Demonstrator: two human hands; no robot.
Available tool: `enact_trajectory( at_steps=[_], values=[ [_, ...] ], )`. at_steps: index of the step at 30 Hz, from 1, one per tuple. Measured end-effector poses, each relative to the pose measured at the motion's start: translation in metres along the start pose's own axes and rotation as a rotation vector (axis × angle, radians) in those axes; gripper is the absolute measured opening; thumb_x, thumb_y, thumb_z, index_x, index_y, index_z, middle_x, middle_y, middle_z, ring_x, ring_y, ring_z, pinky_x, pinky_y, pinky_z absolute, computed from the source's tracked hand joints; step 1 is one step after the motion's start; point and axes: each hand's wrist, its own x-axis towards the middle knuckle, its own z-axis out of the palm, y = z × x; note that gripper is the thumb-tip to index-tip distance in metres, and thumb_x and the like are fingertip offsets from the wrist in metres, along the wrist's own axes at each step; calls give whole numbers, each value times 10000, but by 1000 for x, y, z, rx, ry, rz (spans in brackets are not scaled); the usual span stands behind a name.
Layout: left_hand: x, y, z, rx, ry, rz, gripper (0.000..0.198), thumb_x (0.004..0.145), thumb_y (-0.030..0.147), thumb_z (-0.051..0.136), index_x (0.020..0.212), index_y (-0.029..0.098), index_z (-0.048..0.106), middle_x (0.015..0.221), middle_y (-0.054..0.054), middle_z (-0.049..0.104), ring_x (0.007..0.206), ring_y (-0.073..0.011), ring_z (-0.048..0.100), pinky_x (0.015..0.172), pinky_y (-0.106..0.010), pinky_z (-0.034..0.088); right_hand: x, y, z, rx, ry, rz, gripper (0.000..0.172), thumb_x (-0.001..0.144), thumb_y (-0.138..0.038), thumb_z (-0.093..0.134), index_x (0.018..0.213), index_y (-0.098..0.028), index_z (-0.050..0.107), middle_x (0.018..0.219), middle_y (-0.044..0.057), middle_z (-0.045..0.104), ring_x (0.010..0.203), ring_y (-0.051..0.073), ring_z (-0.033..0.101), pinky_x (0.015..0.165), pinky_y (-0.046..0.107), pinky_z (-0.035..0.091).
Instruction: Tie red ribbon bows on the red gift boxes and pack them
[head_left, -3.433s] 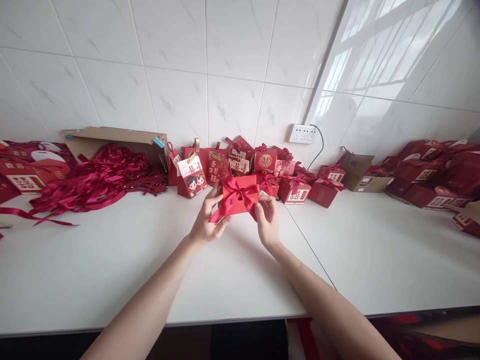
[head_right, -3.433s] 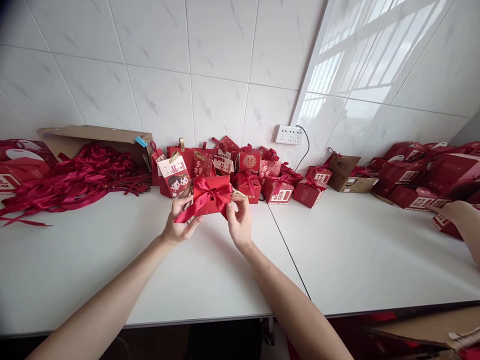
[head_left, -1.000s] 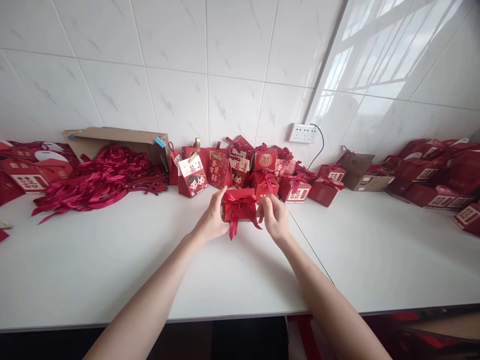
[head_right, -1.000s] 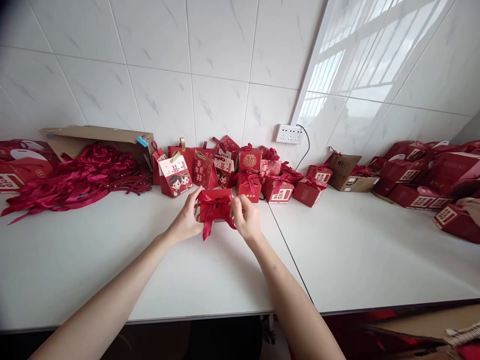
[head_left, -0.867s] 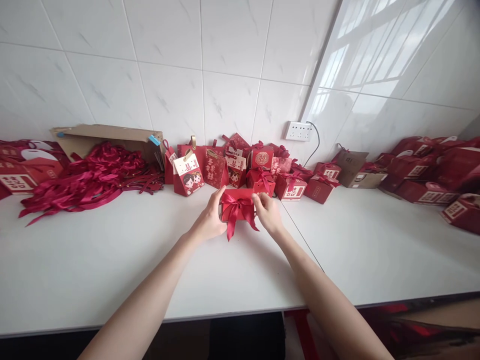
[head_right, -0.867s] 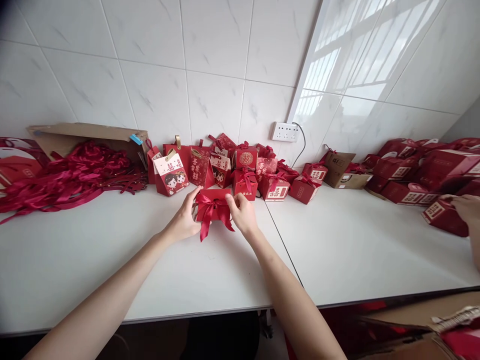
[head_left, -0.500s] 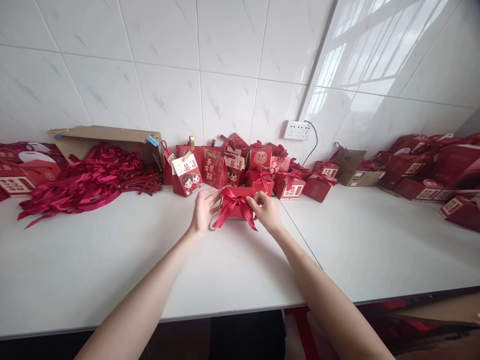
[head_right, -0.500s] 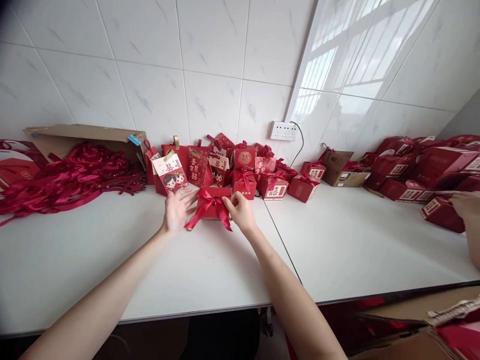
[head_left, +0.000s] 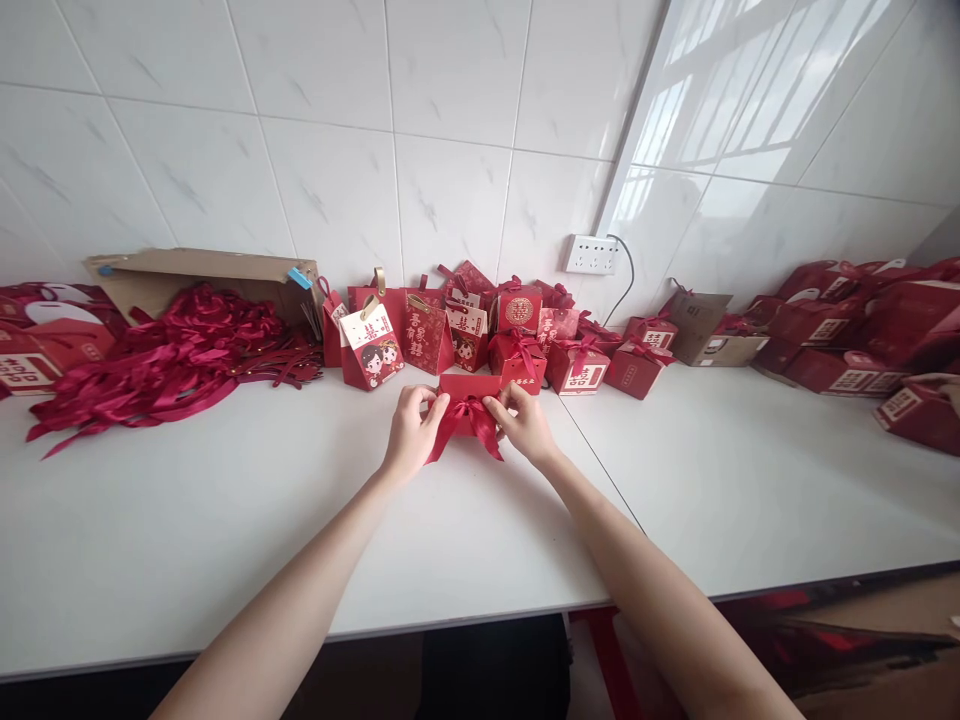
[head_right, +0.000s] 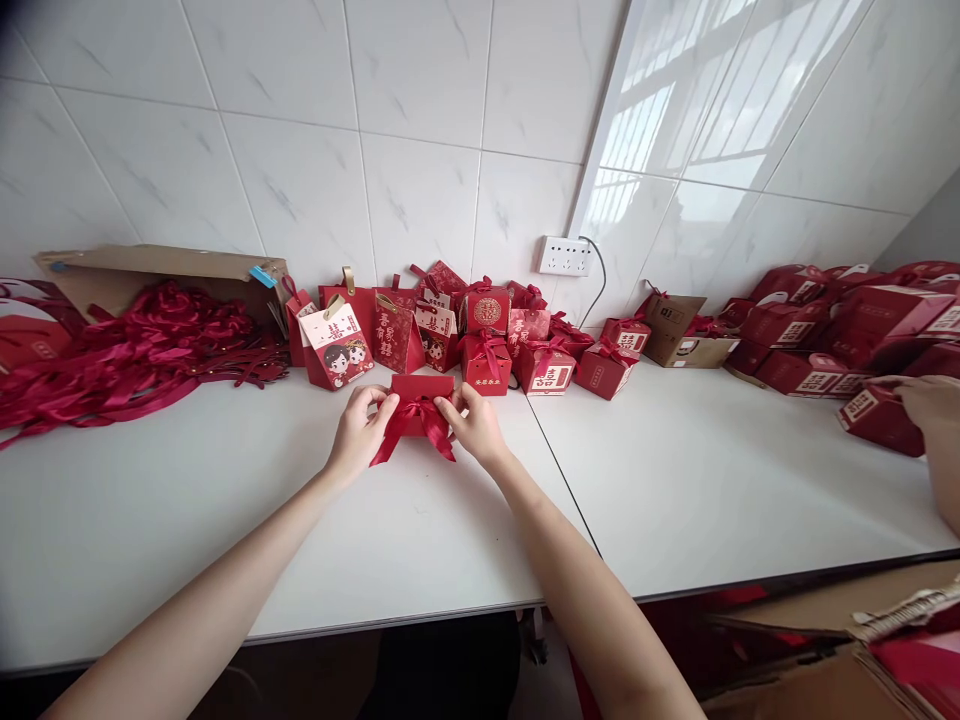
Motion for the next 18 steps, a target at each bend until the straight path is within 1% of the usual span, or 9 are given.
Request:
enact_trajectory(
  at_steps=[4,8,14,18],
  values=[
    [2,-4,-2,-72,-48,-68,243,781,421,516,689,198,485,817,-31,569,807,-164,574,756,-285,480,3,-1,-3,150,5,88,447,713,-590,593,634,-219,358,552,-60,459,436,104,510,329,224,457],
    [3,-3,-3,-88,-58,-95,254,782,429,506,674,201,474,716,1,563,705,-143,558,741,-272,466,5,-1,-5,249,-1,125,495,661,-638,615,629,-216,360,528,-80,422,402,85,473,322,227,459],
    [3,0,-5,-24,-83,-114,271,802,422,459,637,218,393,568,48,460,518,-112,459,551,-227,410,6,-3,-6,268,-19,153,502,652,-655,602,626,-211,370,544,-73,439,423,70,445,350,205,439],
    [3,1,-4,-18,-66,-114,273,806,412,450,626,220,378,543,49,439,509,-115,448,537,-225,393,5,-3,-6,265,-20,162,487,675,-640,586,632,-209,361,559,-69,445,450,70,442,368,189,411]
  ],
)
